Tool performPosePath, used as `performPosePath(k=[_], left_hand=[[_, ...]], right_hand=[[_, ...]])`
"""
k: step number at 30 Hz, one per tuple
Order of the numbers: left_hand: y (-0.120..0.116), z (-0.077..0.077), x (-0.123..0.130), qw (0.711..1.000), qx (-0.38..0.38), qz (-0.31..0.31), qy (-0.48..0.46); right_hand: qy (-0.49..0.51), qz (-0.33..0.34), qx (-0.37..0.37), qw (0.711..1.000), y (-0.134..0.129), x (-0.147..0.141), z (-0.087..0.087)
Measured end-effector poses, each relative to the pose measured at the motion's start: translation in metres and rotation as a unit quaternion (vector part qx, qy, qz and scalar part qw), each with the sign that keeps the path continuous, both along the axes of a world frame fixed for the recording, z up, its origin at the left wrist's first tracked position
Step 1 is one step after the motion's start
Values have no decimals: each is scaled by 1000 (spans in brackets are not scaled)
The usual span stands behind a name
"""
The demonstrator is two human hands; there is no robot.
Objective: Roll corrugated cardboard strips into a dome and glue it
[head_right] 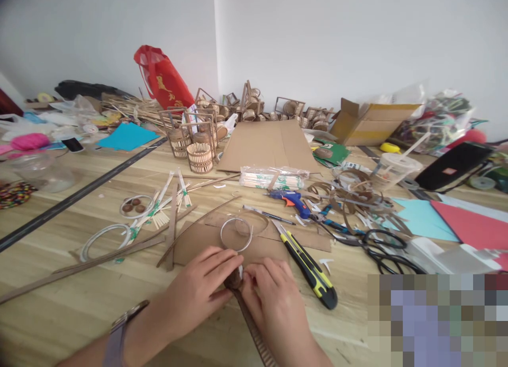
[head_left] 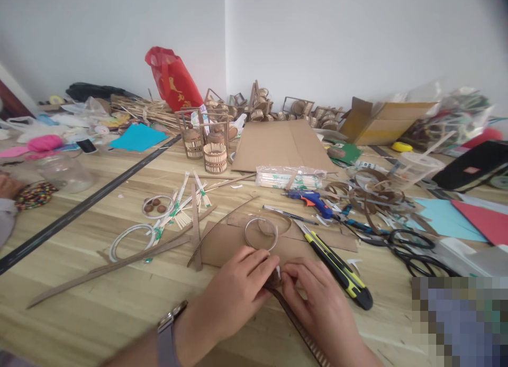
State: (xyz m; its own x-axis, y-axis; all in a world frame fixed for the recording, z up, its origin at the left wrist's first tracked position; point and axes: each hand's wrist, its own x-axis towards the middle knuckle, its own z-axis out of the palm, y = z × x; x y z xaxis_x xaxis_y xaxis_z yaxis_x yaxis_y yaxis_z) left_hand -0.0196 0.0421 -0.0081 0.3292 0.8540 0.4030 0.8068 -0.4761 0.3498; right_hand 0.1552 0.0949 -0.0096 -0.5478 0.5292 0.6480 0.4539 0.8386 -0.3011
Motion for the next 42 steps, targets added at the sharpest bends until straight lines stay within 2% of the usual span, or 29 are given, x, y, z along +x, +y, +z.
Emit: performPosePath(k=[7, 16, 22, 26, 30, 34, 39, 42], left_hand=[[1, 0, -2, 1000, -3, 23, -18], [0, 1, 1, 999, -29, 18, -1], [-2, 2, 1, 999, -30, 22, 10], [-3, 2, 3, 999, -44, 20, 12], [-3, 0, 3, 999, -46, 8, -3], [0, -4, 1, 999, -41, -5, -32], [2, -5, -2, 994, -47, -3, -100], [2, -2, -3, 987, -80, 10, -139]], right_hand=[[20, -8, -18, 1000, -1, 3, 5], [15, -4, -50, 999, -2, 1, 3], [-1, 2, -5, 1000, -3, 0, 3], [-33, -19, 22, 999, -4, -1, 1], [-53, -31, 23, 998, -5, 0, 1], [-38, -10, -46, 998, -2, 2, 5], [-11, 9, -226, 974, 4, 6, 11], [-7, 15, -261, 965, 6, 8, 14]])
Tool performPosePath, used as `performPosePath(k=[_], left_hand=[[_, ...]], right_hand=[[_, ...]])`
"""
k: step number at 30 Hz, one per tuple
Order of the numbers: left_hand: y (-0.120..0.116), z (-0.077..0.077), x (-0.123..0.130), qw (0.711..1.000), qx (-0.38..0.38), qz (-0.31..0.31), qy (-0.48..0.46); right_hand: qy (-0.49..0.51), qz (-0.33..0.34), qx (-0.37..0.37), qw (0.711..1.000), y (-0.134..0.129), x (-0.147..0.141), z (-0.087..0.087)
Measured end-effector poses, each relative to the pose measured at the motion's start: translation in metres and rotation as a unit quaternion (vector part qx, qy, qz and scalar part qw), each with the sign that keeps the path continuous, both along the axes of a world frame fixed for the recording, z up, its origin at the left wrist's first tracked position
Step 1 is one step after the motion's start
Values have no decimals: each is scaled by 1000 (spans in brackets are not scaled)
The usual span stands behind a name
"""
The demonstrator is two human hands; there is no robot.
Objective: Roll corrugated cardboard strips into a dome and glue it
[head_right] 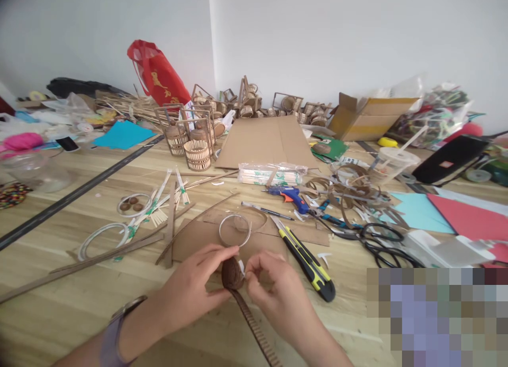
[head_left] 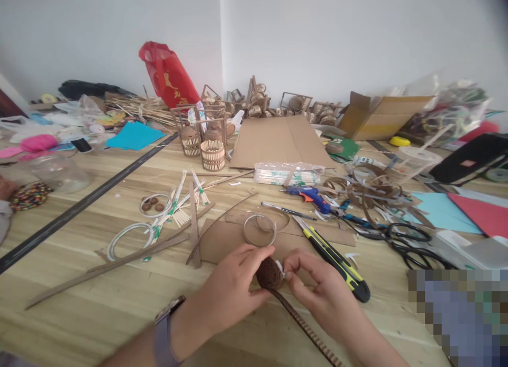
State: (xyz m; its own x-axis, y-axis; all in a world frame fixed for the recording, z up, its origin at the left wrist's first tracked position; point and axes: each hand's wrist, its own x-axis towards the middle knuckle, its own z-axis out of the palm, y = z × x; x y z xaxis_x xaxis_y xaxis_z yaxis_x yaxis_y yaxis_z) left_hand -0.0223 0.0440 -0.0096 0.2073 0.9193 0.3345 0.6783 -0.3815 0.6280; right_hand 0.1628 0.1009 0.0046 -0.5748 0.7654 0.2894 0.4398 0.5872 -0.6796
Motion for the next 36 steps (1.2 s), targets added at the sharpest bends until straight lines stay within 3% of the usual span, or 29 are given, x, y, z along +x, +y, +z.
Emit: performPosePath(k=[5, 8, 12, 15, 18, 26, 36], left_hand=[[-3, 7, 0, 995, -83, -10, -57], [-6, 9, 1, 994, -78, -32, -74], [-7, 8, -1, 993, -57, -39, -95], [-7, 6, -2, 993, -47, -37, -98], [-6, 4, -1, 994, -44, -39, -91], [-4, 4, -1, 995, -45, -32, -86], [-3, 3, -1, 995, -41, -39, -78]], right_hand=[[0, -15, 56, 998, 6, 3, 3], [4, -60, 62, 996, 15, 10, 2], [-17, -168, 100, 981, 33, 27, -3], [-46, -277, 144, 949, 47, 43, -4], [-78, -341, 161, 923, 60, 59, -6], [-141, -344, 180, 911, 74, 76, -16], [-137, -437, 119, 881, 69, 76, 2]])
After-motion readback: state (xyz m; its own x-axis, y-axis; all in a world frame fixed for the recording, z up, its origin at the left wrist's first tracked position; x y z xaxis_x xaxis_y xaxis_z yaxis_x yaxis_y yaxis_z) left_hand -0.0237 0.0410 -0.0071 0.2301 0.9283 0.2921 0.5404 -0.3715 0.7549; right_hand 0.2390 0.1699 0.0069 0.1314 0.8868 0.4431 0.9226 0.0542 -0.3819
